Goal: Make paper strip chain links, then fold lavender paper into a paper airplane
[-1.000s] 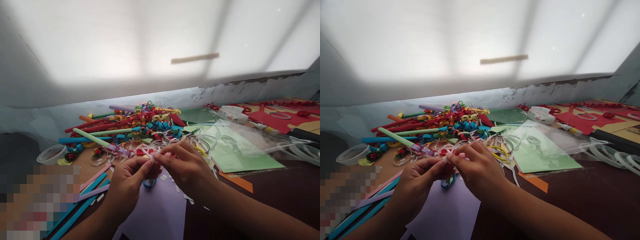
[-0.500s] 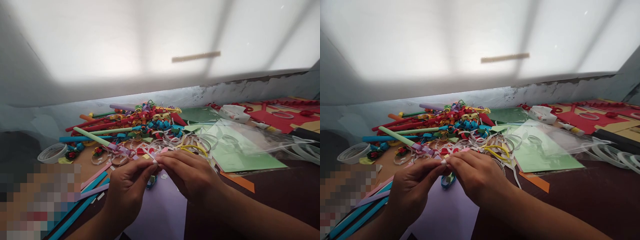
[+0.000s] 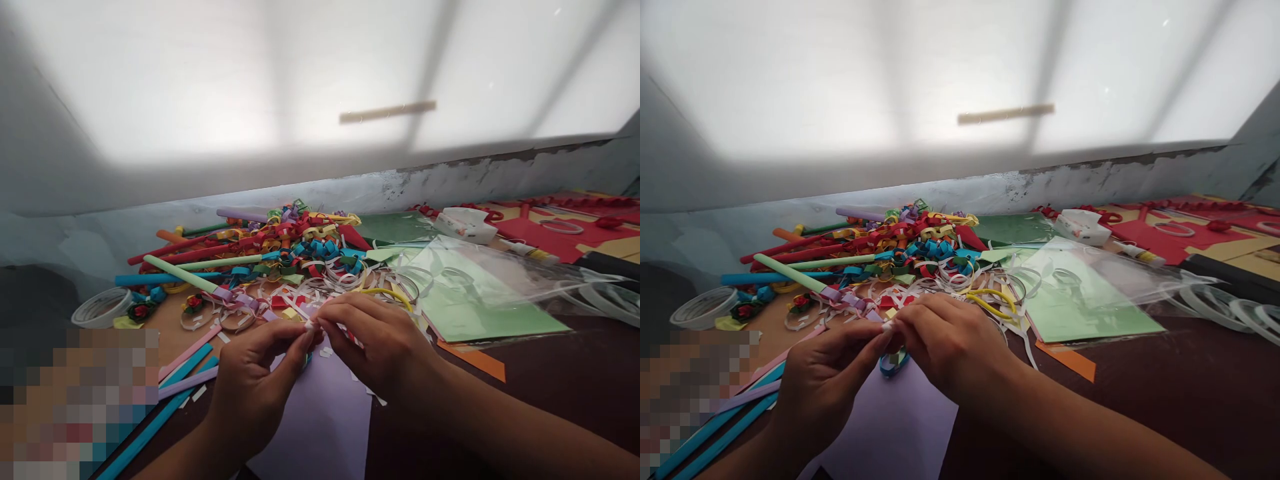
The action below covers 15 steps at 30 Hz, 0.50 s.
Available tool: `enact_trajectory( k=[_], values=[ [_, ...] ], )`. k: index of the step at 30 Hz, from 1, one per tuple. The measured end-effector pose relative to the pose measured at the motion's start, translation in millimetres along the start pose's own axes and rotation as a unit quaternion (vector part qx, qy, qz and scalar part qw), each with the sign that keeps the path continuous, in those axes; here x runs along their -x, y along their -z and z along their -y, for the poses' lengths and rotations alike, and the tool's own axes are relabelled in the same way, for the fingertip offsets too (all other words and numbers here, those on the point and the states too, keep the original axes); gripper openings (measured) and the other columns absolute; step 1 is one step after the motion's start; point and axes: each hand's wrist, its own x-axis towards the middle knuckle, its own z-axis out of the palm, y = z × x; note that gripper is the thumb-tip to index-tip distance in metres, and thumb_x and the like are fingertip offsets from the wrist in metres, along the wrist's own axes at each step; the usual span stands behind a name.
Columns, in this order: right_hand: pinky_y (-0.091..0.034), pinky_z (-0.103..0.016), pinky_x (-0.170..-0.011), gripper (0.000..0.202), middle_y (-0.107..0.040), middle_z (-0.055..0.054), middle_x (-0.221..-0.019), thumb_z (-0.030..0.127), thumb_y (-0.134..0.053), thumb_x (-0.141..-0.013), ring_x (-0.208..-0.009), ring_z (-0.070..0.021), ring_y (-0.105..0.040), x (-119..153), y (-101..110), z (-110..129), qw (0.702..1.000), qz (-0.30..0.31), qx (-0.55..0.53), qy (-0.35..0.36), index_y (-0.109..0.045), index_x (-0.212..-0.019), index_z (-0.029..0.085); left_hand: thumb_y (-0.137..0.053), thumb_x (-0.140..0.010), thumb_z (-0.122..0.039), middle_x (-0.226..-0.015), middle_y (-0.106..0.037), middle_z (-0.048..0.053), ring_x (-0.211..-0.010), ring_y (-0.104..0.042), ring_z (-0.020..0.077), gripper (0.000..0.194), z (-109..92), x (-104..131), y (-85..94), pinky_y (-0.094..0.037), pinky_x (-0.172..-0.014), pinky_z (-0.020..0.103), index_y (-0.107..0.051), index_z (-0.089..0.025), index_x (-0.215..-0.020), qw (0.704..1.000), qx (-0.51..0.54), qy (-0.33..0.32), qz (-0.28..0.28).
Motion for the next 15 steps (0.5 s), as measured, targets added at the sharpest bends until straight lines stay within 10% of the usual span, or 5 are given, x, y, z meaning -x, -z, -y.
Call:
enact_trajectory(
  k=[15],
  values=[
    [-0.056, -0.033, -0.075, 0.014, -0.073, -0.008, -0.088, 0.013, -0.054, -0.098, -0.081, -0.0199, -0.068, -2.1, 3.7, -0.1, 0.999, -0.014, 0.037, 0.006, -0.067, -0.094, 0.012, -0.074, -0.086, -0.029, -0.08, -0.08, 0.001, -0.072, -0.075, 0.0135, 0.009, 1.1, 1.5, 0.6, -0.06, -0.068, 0.018, -0.081, -0.025, -0.09, 0.998, 0.022, 0.062, 0.001]
  ],
)
